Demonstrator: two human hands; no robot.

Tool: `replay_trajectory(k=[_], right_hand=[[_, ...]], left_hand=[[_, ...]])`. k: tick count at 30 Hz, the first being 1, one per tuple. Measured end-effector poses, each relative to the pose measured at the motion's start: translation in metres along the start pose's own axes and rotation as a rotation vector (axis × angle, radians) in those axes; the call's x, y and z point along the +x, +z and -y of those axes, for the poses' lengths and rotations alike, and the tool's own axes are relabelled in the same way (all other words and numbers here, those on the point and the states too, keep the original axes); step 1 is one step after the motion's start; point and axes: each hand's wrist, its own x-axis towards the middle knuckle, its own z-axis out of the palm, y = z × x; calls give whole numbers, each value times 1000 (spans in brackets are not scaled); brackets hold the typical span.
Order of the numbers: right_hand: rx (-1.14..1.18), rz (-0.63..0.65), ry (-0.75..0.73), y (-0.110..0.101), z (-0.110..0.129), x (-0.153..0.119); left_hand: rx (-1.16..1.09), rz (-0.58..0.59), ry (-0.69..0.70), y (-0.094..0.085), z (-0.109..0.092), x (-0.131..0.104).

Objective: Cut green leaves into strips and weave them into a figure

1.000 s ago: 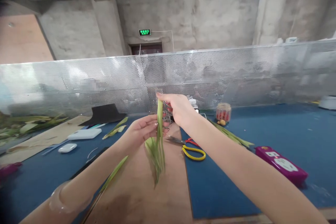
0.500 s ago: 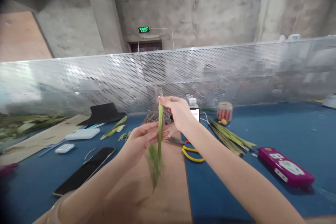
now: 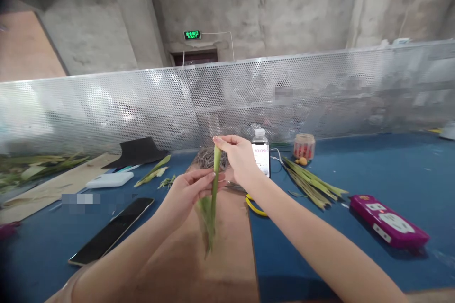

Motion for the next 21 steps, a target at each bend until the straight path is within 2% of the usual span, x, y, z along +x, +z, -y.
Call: replay_trajectory(k=[5, 12, 16, 18, 21], right_hand=[[21, 29, 56, -1, -3, -2], [19, 27, 80, -1, -3, -5], [-1, 51, 75, -4, -4, -3], [-16, 107, 80, -6, -4, -3], [-38, 281, 143, -9, -6, -9]], left_hand=[[21, 29, 14, -6, 7, 3], [26, 225, -25, -4, 12, 5], [92, 226, -26, -7, 13, 8], [106, 204, -23, -10, 13, 10], [105, 168, -16, -13, 15, 13]])
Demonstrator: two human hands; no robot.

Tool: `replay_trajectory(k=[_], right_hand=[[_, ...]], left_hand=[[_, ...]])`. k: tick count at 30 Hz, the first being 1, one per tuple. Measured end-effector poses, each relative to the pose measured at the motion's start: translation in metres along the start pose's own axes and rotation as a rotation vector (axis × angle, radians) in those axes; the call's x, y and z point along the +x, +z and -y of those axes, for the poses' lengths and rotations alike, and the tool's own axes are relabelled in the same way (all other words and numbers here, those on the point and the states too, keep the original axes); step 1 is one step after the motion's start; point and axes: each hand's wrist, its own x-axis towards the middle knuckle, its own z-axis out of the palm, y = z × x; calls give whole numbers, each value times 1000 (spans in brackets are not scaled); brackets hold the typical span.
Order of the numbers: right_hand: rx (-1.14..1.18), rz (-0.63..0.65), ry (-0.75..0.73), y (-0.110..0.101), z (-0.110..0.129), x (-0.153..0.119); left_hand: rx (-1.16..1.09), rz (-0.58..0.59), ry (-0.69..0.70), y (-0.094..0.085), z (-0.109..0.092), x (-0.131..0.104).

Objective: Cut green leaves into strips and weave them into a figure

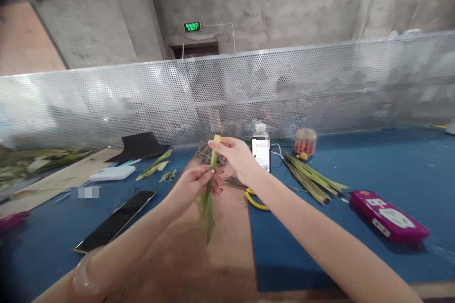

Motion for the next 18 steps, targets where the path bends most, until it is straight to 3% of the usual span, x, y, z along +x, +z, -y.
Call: replay_trajectory(k=[3, 7, 18], right_hand=[[-13, 176, 106, 1, -7, -8], [-9, 243, 169, 1, -20, -14], [-39, -15, 110, -23, -19, -4]], left_hand=[[-4, -29, 2, -2, 1, 1], [-12, -28, -19, -2, 3, 1], [9, 115, -130, -6, 9, -2]])
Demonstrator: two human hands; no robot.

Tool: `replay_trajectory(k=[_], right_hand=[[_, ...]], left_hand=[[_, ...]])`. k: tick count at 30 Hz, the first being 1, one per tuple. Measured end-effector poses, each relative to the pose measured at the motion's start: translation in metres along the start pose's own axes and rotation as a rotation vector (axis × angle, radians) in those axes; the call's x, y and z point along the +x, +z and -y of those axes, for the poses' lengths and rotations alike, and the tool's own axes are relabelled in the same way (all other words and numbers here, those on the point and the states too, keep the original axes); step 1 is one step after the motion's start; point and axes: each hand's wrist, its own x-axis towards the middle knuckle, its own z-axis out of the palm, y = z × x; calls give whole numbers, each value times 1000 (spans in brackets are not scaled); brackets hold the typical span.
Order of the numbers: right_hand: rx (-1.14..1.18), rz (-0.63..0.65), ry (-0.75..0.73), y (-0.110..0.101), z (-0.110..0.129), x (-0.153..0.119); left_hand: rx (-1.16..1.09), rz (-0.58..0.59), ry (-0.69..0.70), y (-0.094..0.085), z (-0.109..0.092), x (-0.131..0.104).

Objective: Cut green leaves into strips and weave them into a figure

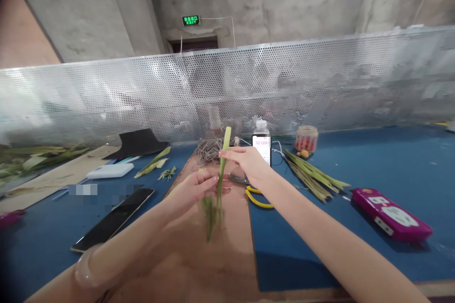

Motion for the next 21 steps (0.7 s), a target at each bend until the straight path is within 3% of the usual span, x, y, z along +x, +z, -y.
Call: replay_trajectory(k=[12, 21], right_hand=[[69, -16, -9, -15, -12, 12], [112, 6, -30, -14, -12, 11]], left_hand=[[-62, -43, -36, -4, 30, 7], [-153, -68, -71, 0, 34, 7]])
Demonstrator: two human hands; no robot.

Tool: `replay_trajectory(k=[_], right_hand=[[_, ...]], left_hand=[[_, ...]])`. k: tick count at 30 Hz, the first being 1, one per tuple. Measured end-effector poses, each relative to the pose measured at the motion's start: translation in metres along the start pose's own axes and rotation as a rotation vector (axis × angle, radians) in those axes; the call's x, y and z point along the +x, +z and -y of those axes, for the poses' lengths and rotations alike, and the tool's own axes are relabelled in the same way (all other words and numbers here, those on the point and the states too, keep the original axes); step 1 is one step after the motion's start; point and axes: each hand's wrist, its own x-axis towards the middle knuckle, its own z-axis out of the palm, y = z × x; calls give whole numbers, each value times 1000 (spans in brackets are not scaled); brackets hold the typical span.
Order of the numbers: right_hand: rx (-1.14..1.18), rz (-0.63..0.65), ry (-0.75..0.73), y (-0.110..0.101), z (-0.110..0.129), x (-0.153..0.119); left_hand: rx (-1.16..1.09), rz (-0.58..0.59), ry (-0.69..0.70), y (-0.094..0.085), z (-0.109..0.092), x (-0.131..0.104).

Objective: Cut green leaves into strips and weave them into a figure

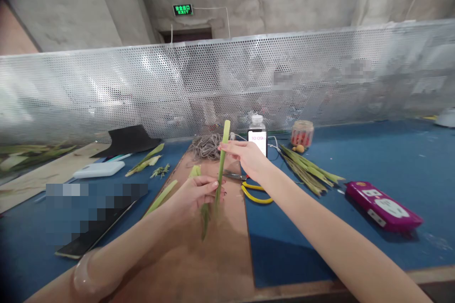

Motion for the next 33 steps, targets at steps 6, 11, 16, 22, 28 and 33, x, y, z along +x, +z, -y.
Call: replay_trajectory(k=[6, 11, 16, 22, 28, 33], right_hand=[[-20, -39, -26, -1, 0, 0], [-49, -75, -75, 0, -3, -1], [-83, -152, -144, 5, -4, -4], [-112, -194, -176, 13, 1, -10], [-100, -210, -159, 11, 0, -10], [-85, -250, -133, 7, -5, -7]], left_hand=[[55, -91, 82, 1, 0, 2], [146, -137, 103, 4, -2, -1], [250, -212, 121, 8, -3, -5], [265, -233, 132, 7, 0, -4], [206, -193, 142, 7, 2, -7], [133, -156, 218, 6, -1, -12]])
